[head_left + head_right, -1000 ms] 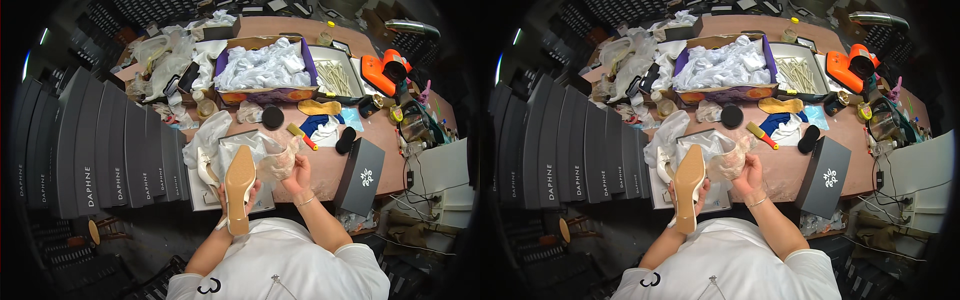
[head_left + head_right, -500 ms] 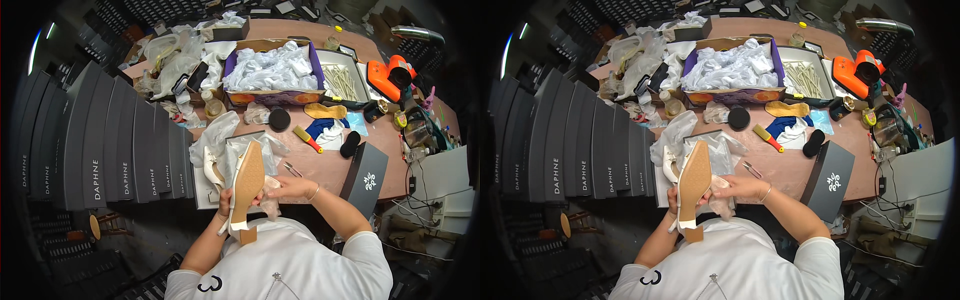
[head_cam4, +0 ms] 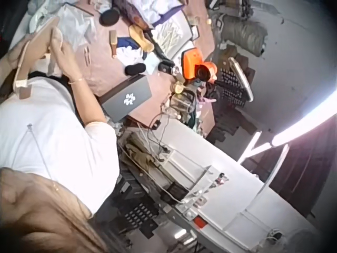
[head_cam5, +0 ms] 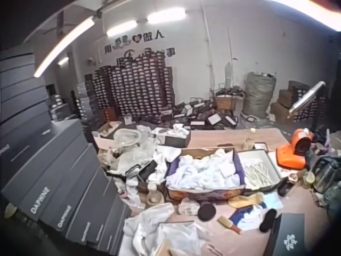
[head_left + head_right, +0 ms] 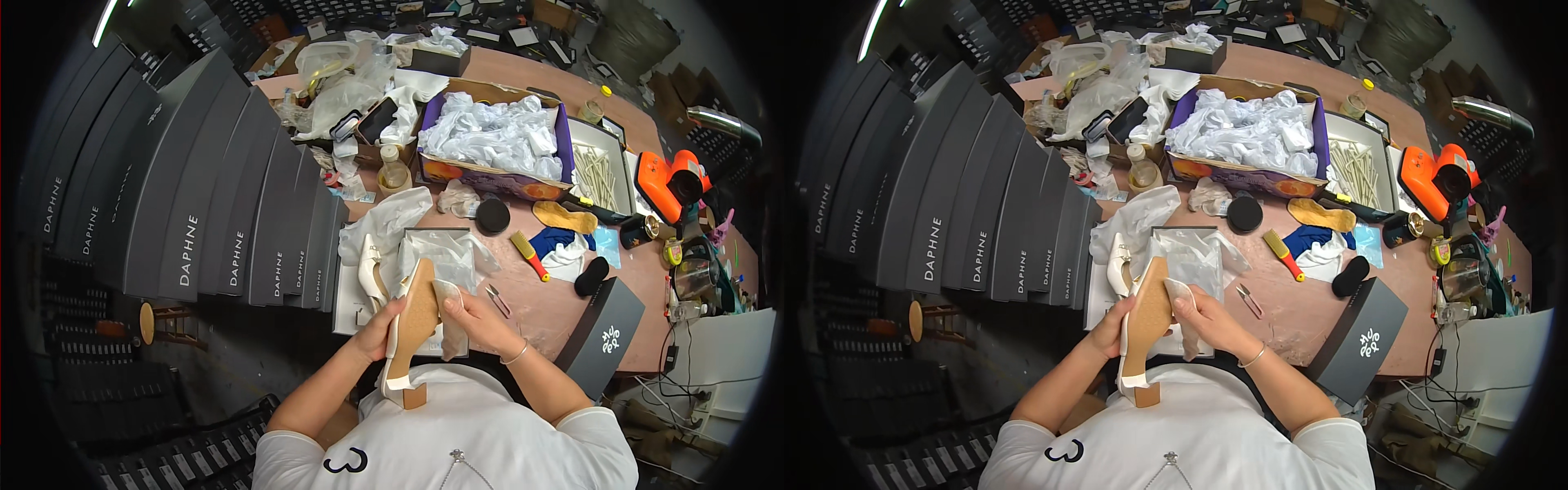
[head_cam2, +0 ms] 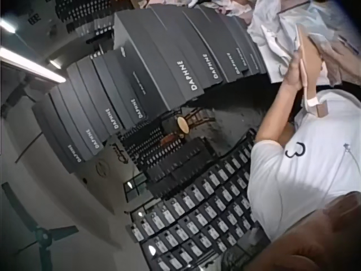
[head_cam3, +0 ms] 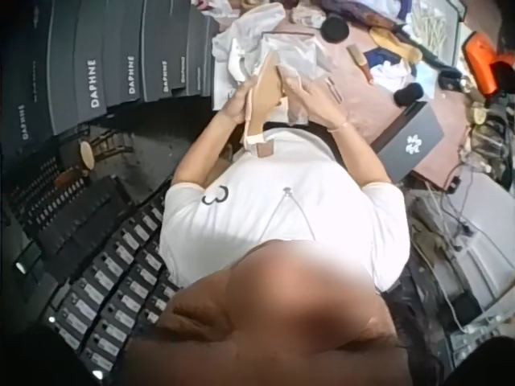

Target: Packing shoes into boxes with tissue paper and silica gel packets.

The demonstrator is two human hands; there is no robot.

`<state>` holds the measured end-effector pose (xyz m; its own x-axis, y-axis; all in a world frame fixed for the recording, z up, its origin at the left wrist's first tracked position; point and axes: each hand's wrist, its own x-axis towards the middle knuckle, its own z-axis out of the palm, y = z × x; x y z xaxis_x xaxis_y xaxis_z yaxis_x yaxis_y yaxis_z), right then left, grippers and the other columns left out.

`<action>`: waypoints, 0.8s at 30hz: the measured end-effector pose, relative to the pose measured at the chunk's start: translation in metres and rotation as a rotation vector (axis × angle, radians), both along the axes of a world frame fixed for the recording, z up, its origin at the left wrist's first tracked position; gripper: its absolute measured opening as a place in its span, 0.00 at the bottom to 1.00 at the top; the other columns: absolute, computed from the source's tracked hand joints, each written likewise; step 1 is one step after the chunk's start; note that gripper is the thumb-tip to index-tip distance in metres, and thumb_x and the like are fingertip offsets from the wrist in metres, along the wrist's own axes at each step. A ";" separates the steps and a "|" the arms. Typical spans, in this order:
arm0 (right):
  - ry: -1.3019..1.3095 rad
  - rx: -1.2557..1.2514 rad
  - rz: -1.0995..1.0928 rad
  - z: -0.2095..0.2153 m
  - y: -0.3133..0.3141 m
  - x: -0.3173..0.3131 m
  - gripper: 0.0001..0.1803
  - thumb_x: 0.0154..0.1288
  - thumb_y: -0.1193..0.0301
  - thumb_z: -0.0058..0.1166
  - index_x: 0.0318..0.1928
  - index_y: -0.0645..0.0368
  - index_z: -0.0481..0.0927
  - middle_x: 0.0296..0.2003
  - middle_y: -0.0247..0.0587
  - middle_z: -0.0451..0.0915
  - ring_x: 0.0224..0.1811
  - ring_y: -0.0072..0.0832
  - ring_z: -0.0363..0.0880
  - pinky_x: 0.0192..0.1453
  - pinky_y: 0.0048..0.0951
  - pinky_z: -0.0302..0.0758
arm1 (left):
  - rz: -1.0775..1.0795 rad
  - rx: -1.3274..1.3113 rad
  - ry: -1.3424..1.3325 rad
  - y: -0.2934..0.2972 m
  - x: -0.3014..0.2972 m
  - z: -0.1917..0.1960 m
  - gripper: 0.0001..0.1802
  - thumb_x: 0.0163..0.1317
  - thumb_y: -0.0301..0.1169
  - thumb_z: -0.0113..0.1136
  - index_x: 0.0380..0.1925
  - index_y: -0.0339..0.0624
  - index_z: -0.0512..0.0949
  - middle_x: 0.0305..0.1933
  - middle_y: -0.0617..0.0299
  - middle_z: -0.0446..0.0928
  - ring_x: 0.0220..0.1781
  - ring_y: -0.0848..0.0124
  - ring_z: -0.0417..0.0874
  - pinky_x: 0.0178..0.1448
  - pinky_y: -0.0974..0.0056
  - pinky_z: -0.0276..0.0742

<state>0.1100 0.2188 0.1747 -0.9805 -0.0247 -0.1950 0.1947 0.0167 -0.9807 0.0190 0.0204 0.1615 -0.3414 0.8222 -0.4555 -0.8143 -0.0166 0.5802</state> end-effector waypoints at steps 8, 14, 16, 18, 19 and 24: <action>0.084 0.065 -0.276 -0.024 0.009 -0.045 0.09 0.61 0.73 0.56 0.41 0.63 0.78 0.31 0.31 0.74 0.33 0.17 0.71 0.38 0.23 0.70 | 0.199 0.014 -0.148 0.001 -0.010 -0.024 0.34 0.62 0.54 0.48 0.59 0.38 0.67 0.48 0.47 0.76 0.43 0.58 0.83 0.42 0.59 0.82; 0.540 0.552 -0.304 0.003 0.050 -0.193 0.13 0.60 0.73 0.59 0.46 0.58 0.83 0.31 0.40 0.75 0.34 0.32 0.74 0.40 0.29 0.71 | 0.307 0.043 -0.217 -0.009 -0.040 -0.046 0.35 0.63 0.54 0.47 0.59 0.37 0.67 0.48 0.45 0.76 0.44 0.55 0.82 0.42 0.57 0.82; 0.584 0.817 -0.292 -0.002 0.055 -0.241 0.15 0.59 0.67 0.61 0.47 0.54 0.83 0.34 0.42 0.75 0.36 0.37 0.77 0.39 0.34 0.73 | 0.320 0.045 -0.206 -0.009 -0.047 -0.049 0.35 0.64 0.55 0.44 0.59 0.37 0.67 0.49 0.43 0.76 0.45 0.54 0.82 0.42 0.56 0.83; 0.577 0.972 -0.228 -0.010 0.057 -0.280 0.18 0.58 0.64 0.62 0.49 0.51 0.81 0.36 0.43 0.75 0.37 0.39 0.78 0.38 0.37 0.75 | 0.325 0.027 -0.221 -0.008 -0.052 -0.047 0.35 0.64 0.55 0.44 0.59 0.37 0.68 0.49 0.44 0.76 0.46 0.54 0.82 0.43 0.56 0.83; 0.563 1.035 -0.184 -0.017 0.058 -0.296 0.18 0.58 0.62 0.61 0.50 0.50 0.81 0.37 0.43 0.75 0.37 0.39 0.78 0.38 0.38 0.76 | 0.329 0.017 -0.228 -0.009 -0.055 -0.047 0.35 0.64 0.55 0.44 0.59 0.37 0.68 0.49 0.44 0.76 0.46 0.54 0.82 0.43 0.56 0.83; 0.638 1.133 -0.127 -0.070 0.041 -0.320 0.27 0.55 0.60 0.63 0.56 0.48 0.75 0.46 0.47 0.74 0.44 0.44 0.78 0.43 0.37 0.78 | 0.323 0.022 -0.273 -0.021 -0.060 -0.066 0.37 0.63 0.55 0.46 0.64 0.41 0.63 0.55 0.43 0.73 0.51 0.50 0.80 0.49 0.53 0.81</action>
